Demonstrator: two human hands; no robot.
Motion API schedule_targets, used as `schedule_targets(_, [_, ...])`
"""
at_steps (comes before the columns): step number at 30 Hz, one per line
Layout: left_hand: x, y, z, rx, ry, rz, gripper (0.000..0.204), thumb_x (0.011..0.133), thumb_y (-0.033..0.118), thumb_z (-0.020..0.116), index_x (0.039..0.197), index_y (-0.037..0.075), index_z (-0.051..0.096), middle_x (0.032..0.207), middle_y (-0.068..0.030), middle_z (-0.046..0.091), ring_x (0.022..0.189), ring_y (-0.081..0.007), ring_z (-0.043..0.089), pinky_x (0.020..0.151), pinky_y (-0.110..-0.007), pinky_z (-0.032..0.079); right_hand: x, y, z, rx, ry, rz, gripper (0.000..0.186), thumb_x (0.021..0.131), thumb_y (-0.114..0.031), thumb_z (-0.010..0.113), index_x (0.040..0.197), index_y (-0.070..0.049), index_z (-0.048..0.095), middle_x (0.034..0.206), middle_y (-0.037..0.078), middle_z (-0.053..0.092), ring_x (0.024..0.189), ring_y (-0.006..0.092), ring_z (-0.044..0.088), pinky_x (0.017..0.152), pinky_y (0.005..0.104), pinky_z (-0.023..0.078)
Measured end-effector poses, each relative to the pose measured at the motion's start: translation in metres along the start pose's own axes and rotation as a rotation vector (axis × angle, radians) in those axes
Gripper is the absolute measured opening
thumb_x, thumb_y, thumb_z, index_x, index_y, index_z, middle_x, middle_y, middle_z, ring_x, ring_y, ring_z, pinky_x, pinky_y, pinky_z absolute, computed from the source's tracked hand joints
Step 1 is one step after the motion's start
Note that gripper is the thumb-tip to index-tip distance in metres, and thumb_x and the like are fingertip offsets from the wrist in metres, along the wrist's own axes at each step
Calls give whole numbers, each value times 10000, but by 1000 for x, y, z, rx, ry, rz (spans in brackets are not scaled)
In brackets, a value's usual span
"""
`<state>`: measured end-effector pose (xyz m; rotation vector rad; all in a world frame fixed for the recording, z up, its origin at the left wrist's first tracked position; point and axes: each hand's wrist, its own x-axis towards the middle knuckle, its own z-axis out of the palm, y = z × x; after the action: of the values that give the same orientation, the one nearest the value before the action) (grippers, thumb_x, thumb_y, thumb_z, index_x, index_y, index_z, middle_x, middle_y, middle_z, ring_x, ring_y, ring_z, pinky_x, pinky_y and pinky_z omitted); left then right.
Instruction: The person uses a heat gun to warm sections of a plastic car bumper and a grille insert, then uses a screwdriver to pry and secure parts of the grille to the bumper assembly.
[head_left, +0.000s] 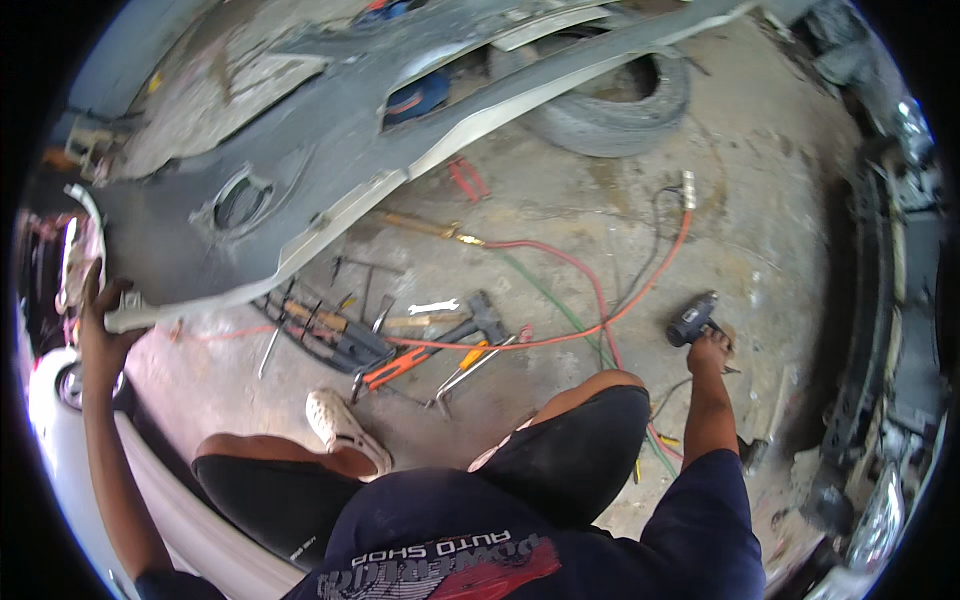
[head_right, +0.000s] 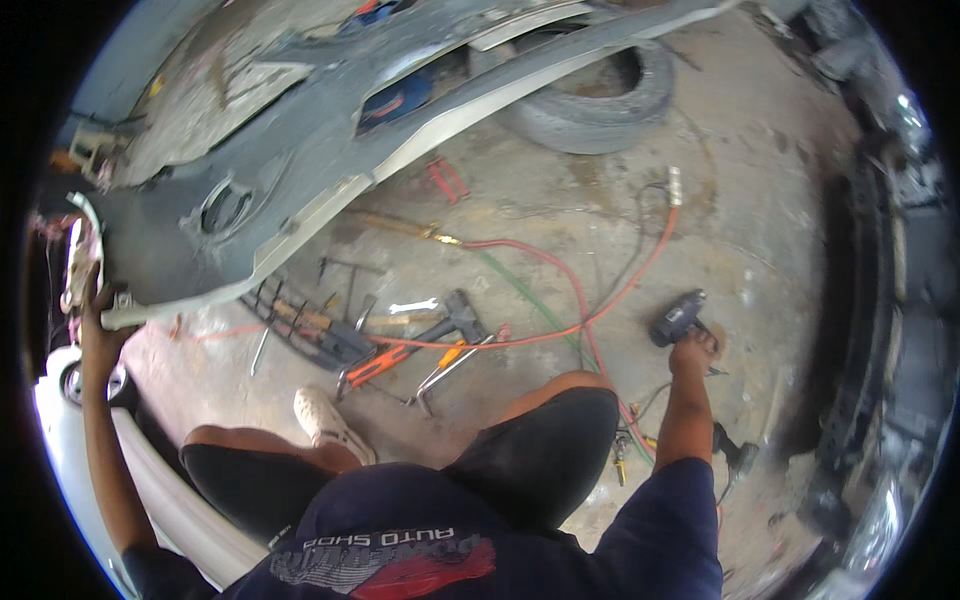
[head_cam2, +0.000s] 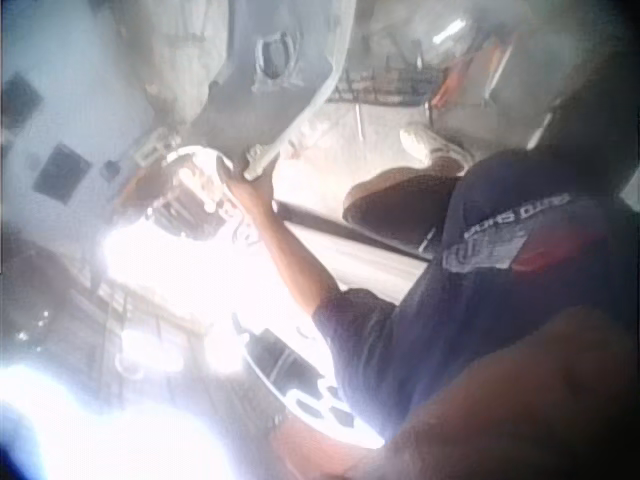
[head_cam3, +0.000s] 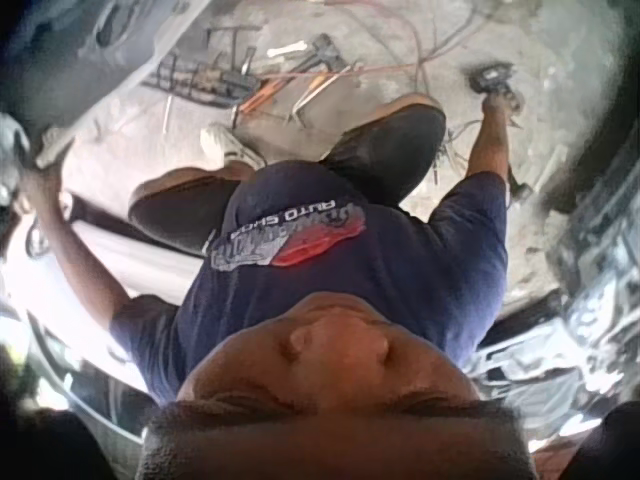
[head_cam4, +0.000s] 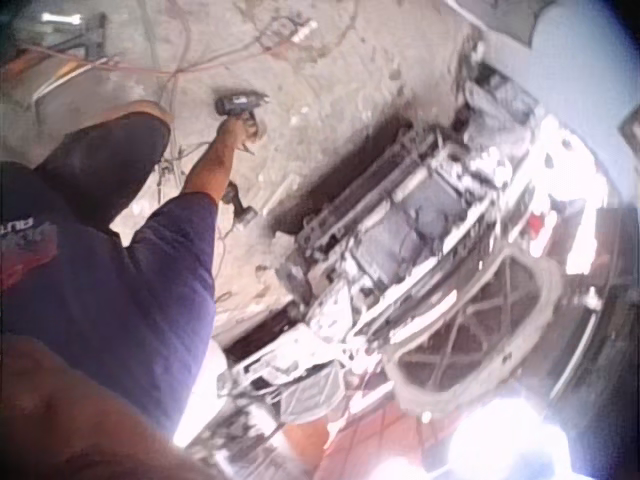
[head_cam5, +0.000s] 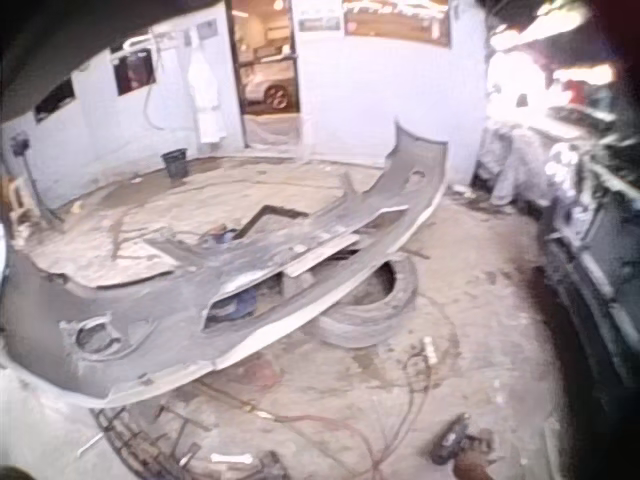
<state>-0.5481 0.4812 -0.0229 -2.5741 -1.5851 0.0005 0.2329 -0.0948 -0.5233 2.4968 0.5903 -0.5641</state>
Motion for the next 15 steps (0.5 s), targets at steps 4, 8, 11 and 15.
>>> schedule_targets(4, [8, 2, -3, -35, -44, -35, 693, 640, 16, 937, 1296, 38, 716, 1669, -195, 455, 1366, -322, 632, 1110, -415, 532, 25, -7, 26, -85, -110, -37, 731, 972, -219, 635, 1642, -87, 375, 1704, 173, 354, 1568, 407, 331, 1170, 646, 415])
schedule_targets(8, [1, 42, -11, -96, -119, -128, 668, 646, -15, 914, 1281, 29, 712, 1477, -167, 633, 1275, -281, 682, 1073, -395, 537, 23, -45, -38, -307, -321, -101, 665, 912, -246, 719, 1529, -65, 550, 1616, 193, 502, 1490, 407, 481, 1079, 584, 533])
schedule_targets(11, [7, 72, -7, -36, -118, -138, 659, 662, 10, 919, 1289, 52, 716, 1326, -123, 718, 1234, -285, 707, 1049, -398, 546, 42, -92, -63, -434, -289, -555, 426, 880, -258, 726, 1244, -42, 770, 1250, 231, 754, 1178, 391, 734, 1055, 447, 571])
schedule_targets(15, [4, 76, -3, -81, -87, -121, 782, 669, 25, 935, 1406, 89, 680, 1504, -126, 627, 1292, -301, 677, 1118, -394, 522, 21, -256, -128, -19, -55, -925, 701, 897, -342, 755, 1464, 22, 560, 1364, 281, 674, 1289, 429, 640, 1104, 487, 523])
